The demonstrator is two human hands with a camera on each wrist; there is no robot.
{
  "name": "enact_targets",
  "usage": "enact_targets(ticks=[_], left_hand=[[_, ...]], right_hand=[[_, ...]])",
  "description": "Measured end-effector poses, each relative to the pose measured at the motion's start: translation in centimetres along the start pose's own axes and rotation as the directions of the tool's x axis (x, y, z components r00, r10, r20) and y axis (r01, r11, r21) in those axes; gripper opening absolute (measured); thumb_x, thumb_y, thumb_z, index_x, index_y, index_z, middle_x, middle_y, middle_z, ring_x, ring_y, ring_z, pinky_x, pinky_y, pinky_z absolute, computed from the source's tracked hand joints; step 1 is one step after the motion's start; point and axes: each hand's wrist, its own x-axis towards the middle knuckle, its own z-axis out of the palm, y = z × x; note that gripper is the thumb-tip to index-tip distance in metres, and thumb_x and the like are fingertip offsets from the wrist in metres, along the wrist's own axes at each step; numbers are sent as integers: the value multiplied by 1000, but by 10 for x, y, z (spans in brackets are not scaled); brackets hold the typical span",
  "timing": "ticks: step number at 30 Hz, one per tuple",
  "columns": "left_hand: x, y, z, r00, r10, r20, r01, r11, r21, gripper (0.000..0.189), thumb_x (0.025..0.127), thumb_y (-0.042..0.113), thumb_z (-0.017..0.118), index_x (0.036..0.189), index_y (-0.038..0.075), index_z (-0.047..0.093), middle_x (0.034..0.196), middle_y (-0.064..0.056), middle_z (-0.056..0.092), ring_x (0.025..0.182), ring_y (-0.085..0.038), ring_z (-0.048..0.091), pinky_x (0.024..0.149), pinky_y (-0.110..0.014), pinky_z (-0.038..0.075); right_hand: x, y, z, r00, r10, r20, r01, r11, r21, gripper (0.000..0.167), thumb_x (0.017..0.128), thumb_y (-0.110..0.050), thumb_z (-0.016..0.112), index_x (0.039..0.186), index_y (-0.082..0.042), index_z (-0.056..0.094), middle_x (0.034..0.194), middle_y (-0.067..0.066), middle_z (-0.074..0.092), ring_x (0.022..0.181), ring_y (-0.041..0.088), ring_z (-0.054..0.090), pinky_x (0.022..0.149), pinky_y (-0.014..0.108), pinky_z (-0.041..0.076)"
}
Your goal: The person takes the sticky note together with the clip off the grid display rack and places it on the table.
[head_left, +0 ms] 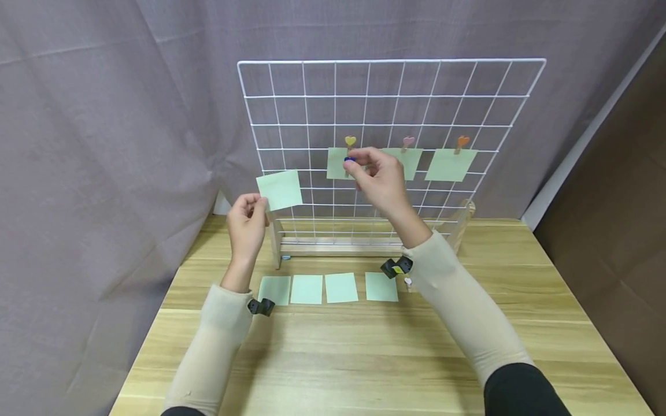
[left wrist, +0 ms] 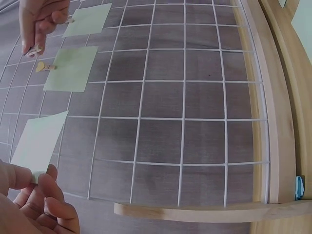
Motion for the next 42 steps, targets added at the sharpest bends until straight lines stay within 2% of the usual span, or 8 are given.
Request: enact_targets(ticks=[5,12,17,21,26,30,37,42], left_hand=[[-5,-2,-4,1000,-1,8,1,1000,16,10,101,2,64,101,-8,67,77,-3,67,55,-6,53,56,-18,49],[-11,-6,-9,1000,-28,8,27,998,53,14,101,4,66,104,-8,69,88,-19,73,55,-6,53,56,-17,49],[-14,-9,-12,998,-68,9,67,994,83,13,102,1,63,107,-10,69,91,-25,72,56,-4,51,57,-15,47],[-17,-11,-13,995,-94,13,92,991,97,13,102,-3,60,106,-14,67,87,-26,69,55,-4,50,56,-15,45],[-21,-18,-18,996,-87,7,86,993,84,12,100,-1,64,104,-11,69,82,-14,70,56,-5,51,54,-15,45],[-24,-22,-22,997,-82,10,81,994,71,11,99,2,67,103,-7,71,76,-1,68,56,-6,52,52,-17,43],[-30,-27,-28,995,-103,11,101,991,90,11,98,1,66,101,-8,71,72,1,66,54,-4,51,51,-17,43],[-36,-31,-32,989,-147,8,145,984,104,12,98,3,66,103,-7,71,69,2,63,55,-5,49,50,-17,41]], right_hand=[[-9,8,-7,999,41,-2,-41,999,7,18,98,-3,73,113,8,73,96,22,74,54,1,58,53,16,49],[-20,17,-16,999,34,-4,-34,999,5,16,98,-2,73,111,8,74,92,21,74,54,5,57,50,17,43],[-27,25,-21,999,38,-7,-38,999,5,17,98,-3,73,111,8,75,89,14,73,54,11,56,46,18,38],[-35,32,-26,998,53,-18,-53,999,8,17,99,-2,72,112,9,74,89,12,73,55,9,58,48,17,43],[-43,43,-33,996,87,-30,-87,996,7,20,100,-2,71,116,10,73,94,20,73,56,3,60,54,17,51],[-47,49,-40,994,105,-43,-105,994,8,22,100,-4,70,118,10,72,95,24,72,57,2,60,54,16,51],[-61,56,-51,986,151,-65,-151,988,15,26,100,-6,72,121,9,70,89,1,73,59,6,61,52,16,47],[-74,63,-57,981,183,-60,-182,983,10,25,101,-5,71,120,10,70,90,-3,71,60,6,61,56,17,50]])
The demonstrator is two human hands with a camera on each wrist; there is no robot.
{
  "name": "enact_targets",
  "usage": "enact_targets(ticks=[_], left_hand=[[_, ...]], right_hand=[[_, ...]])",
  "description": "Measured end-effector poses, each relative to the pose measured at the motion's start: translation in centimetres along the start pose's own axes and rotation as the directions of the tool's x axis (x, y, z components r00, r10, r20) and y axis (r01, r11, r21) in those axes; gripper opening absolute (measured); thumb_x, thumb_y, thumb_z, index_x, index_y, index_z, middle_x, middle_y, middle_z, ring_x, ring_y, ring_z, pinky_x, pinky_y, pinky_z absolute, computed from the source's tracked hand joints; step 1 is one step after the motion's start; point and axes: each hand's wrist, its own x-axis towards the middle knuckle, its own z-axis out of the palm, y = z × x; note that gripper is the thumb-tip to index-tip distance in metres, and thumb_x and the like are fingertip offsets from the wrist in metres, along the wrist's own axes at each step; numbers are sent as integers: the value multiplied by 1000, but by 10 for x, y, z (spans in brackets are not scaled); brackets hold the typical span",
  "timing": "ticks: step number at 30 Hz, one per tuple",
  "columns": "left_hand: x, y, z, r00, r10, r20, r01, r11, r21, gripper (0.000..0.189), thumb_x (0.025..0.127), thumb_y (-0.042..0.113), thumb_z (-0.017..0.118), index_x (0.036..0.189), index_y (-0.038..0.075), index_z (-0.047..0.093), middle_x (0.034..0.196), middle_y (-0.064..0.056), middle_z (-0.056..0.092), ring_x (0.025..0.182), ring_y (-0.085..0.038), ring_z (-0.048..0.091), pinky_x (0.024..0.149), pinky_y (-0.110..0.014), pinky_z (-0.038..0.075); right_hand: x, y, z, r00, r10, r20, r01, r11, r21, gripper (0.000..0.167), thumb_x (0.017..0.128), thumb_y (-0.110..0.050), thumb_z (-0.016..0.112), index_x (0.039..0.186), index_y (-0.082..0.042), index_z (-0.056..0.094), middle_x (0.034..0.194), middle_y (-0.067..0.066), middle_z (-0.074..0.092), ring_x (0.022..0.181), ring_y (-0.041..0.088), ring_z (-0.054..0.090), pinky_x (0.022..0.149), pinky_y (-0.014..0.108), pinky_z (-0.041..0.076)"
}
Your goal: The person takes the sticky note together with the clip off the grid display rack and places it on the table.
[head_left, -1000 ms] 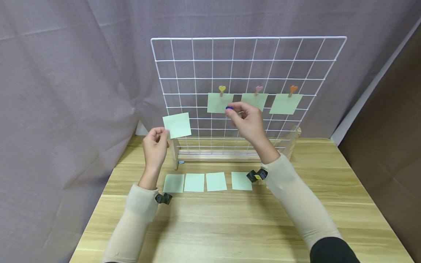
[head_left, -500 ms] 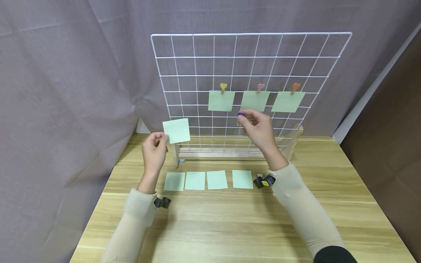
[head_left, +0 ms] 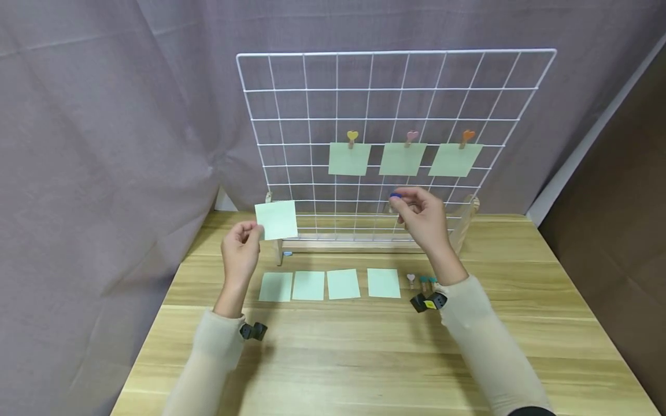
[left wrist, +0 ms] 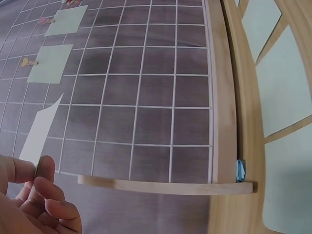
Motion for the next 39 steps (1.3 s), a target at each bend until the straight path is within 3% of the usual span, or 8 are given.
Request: enact_targets(ticks=[8,13,16,23,32,39], left_hand=[[-8,-9,-7,1000,-17,8,17,1000,15,12,100,4,66,103,-7,71,64,8,57,55,-5,47,49,-17,38],[-10,-13,-10,999,-34,10,34,999,24,14,100,7,67,103,-6,72,64,8,57,55,-5,47,49,-18,38],[-11,-15,-12,999,-42,14,42,999,29,14,100,7,66,103,-6,72,64,7,57,55,-6,47,49,-18,38],[-16,-20,-16,997,-71,10,71,997,35,14,99,6,66,102,-7,72,67,5,59,56,-5,48,50,-18,39],[-24,-29,-20,995,-104,-7,105,992,65,15,99,7,66,101,-6,73,68,4,62,55,-5,48,49,-18,39],[-28,-35,-28,992,-121,-19,122,990,76,15,98,7,66,101,-6,74,68,2,62,56,-5,49,50,-19,40]], right_hand=[[-13,12,-8,997,79,-7,-79,995,-66,24,102,-3,68,119,13,68,86,-6,70,60,2,59,52,15,46],[-21,19,-13,994,107,-12,-108,993,-53,26,102,-10,71,120,8,71,92,8,73,62,7,62,53,16,48],[-27,13,-13,993,119,-5,-119,991,-62,26,102,-7,69,120,11,69,94,20,72,62,8,62,52,18,50],[-35,35,-15,992,128,-8,-129,989,-74,25,102,-6,70,119,12,70,93,17,73,62,8,62,51,17,47],[-48,39,-18,992,121,-17,-122,992,-42,22,100,-6,72,113,12,72,87,10,74,60,3,62,51,18,49],[-59,48,-24,985,169,-27,-171,983,-68,24,99,-4,72,115,14,70,87,16,72,62,4,60,52,18,49]])
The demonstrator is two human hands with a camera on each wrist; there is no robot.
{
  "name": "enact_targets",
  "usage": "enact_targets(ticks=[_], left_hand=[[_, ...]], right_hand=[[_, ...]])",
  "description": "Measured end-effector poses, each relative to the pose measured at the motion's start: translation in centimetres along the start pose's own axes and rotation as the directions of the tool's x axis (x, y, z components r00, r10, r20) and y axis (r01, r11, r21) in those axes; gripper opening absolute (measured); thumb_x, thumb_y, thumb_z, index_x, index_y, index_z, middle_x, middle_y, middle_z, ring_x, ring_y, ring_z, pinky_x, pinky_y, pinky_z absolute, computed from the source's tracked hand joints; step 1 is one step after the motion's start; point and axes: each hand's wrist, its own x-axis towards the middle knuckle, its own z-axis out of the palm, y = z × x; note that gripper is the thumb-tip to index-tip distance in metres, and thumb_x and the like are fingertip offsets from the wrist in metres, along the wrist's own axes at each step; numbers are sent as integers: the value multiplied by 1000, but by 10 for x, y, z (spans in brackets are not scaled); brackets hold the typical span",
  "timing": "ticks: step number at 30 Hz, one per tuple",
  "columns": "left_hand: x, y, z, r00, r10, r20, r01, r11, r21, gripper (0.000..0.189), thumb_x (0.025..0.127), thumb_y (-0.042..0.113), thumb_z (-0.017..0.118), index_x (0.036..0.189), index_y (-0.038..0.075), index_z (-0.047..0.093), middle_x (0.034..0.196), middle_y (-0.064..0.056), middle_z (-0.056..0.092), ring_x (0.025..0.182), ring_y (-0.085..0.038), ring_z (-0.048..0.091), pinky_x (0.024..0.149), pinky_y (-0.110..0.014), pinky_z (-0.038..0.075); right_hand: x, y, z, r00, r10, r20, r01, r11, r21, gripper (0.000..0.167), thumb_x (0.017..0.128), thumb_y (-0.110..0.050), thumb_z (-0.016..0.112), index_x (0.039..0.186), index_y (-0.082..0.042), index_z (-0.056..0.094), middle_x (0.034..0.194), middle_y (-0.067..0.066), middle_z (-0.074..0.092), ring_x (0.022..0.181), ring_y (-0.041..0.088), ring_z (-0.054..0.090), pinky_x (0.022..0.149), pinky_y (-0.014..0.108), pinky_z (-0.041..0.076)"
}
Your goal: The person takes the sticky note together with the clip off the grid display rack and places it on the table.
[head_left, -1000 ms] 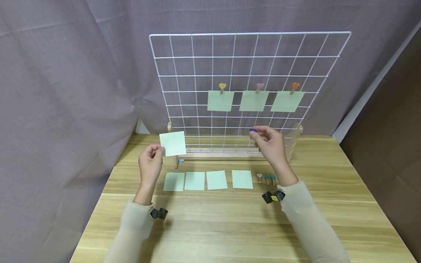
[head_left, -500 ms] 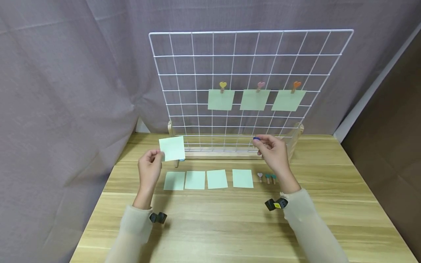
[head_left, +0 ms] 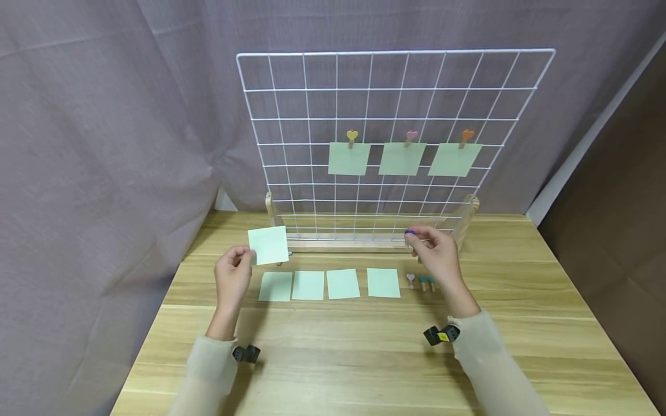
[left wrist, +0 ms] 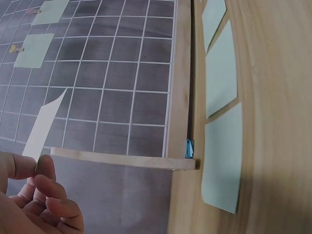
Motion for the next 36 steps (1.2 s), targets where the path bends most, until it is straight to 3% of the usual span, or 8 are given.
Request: enact_targets(ticks=[5,10,15,20,29,36], left_hand=[[-4,-7,-7,1000,-21,11,21,1000,11,15,99,7,66,102,-7,73,67,3,61,55,-5,48,49,-19,40],[-7,-14,-12,1000,-22,18,21,999,39,15,99,7,66,101,-6,74,68,0,61,56,-6,49,50,-20,39],[-11,-20,-18,999,-43,28,41,998,56,17,99,8,65,103,-6,74,70,-4,62,57,-7,48,50,-20,39],[-13,-26,-25,998,-60,16,58,996,70,16,99,6,65,101,-7,73,70,-6,61,55,-6,46,48,-20,36],[-20,-30,-30,994,-89,59,84,993,81,16,99,5,65,101,-9,72,69,-6,61,56,-5,48,49,-19,39],[-26,-37,-33,991,-108,74,99,988,115,16,99,6,66,102,-9,72,72,-5,63,59,-7,51,53,-20,43]], right_hand=[[-8,7,-3,1000,31,4,-30,999,-21,23,101,-8,71,115,11,71,91,13,73,72,3,63,60,19,55],[-14,16,-4,999,50,7,-50,999,-6,23,101,-7,72,115,11,71,94,19,73,75,5,66,65,24,59],[-22,23,-4,996,93,8,-93,996,-6,25,101,-7,72,117,12,70,94,15,75,75,3,67,65,22,59],[-28,29,-5,990,140,17,-140,990,-16,27,101,-11,73,116,11,70,96,21,74,74,4,67,64,22,59],[-39,40,-11,985,171,16,-170,985,-35,25,101,-8,72,115,13,69,93,20,74,66,6,64,57,23,56],[-46,49,-12,971,240,17,-240,971,-20,27,102,-10,71,117,12,68,90,9,73,73,16,67,62,27,59]])
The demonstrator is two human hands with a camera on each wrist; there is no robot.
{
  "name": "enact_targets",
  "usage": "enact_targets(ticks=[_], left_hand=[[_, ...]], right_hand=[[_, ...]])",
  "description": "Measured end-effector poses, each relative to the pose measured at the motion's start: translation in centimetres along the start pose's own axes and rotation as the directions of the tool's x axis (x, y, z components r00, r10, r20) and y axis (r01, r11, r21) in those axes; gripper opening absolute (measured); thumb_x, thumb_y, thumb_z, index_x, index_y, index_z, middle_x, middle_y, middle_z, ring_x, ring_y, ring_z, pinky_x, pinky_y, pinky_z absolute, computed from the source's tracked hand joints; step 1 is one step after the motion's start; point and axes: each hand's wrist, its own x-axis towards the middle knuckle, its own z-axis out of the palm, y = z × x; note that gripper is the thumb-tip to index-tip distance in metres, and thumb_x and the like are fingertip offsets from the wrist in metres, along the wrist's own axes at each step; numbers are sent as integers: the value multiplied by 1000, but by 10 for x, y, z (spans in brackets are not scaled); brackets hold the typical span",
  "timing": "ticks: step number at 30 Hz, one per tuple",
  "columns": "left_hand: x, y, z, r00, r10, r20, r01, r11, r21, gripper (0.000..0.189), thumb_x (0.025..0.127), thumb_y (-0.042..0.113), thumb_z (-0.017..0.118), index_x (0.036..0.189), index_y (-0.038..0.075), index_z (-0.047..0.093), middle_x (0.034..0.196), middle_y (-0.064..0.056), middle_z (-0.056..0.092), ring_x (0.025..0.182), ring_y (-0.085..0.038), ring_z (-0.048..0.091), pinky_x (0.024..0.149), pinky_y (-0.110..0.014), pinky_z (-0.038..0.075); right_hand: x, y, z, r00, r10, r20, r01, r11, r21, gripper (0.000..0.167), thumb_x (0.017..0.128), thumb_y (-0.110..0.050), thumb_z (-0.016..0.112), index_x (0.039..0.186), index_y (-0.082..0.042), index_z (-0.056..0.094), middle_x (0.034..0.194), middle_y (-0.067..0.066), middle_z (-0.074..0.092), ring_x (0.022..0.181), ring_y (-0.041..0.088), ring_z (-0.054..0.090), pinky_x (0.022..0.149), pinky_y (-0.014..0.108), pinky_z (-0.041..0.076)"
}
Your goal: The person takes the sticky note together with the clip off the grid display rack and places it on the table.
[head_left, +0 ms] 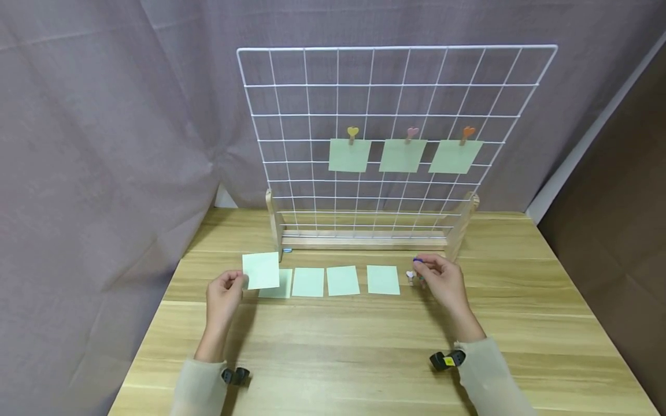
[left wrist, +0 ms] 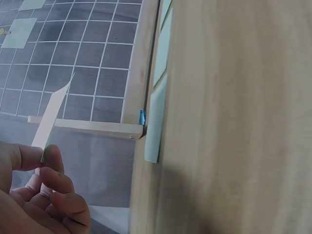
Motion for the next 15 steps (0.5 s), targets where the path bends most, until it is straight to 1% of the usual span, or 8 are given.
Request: enact_targets(ticks=[2,4,9,15], left_hand=[[-2,-2,-1,1000,0,7,0,1000,13,16,99,6,66,102,-9,72,73,-4,64,60,-8,52,54,-20,44],[-3,-4,-1,1000,-1,10,1,1000,22,16,99,6,67,102,-9,72,72,-3,64,60,-7,51,54,-20,44],[-6,-10,-2,1000,-4,11,4,1000,30,16,99,4,66,100,-11,71,71,-1,62,58,-6,50,53,-20,43],[-10,-13,-2,999,-31,43,29,999,44,16,99,3,66,100,-11,71,73,-3,64,58,-8,51,52,-20,43]], right_hand=[[-1,3,0,1000,18,1,-18,1000,-15,27,102,-11,71,118,11,69,91,6,74,78,19,69,66,28,60],[-2,5,0,999,34,3,-34,999,-19,28,102,-11,71,119,10,69,93,7,74,80,19,69,69,28,60],[-5,10,1,998,68,13,-68,998,-3,27,102,-8,70,121,12,67,101,16,74,80,16,69,69,27,60],[-6,17,4,996,86,37,-86,996,-3,26,102,-6,68,120,13,67,103,23,74,80,15,68,69,25,59]])
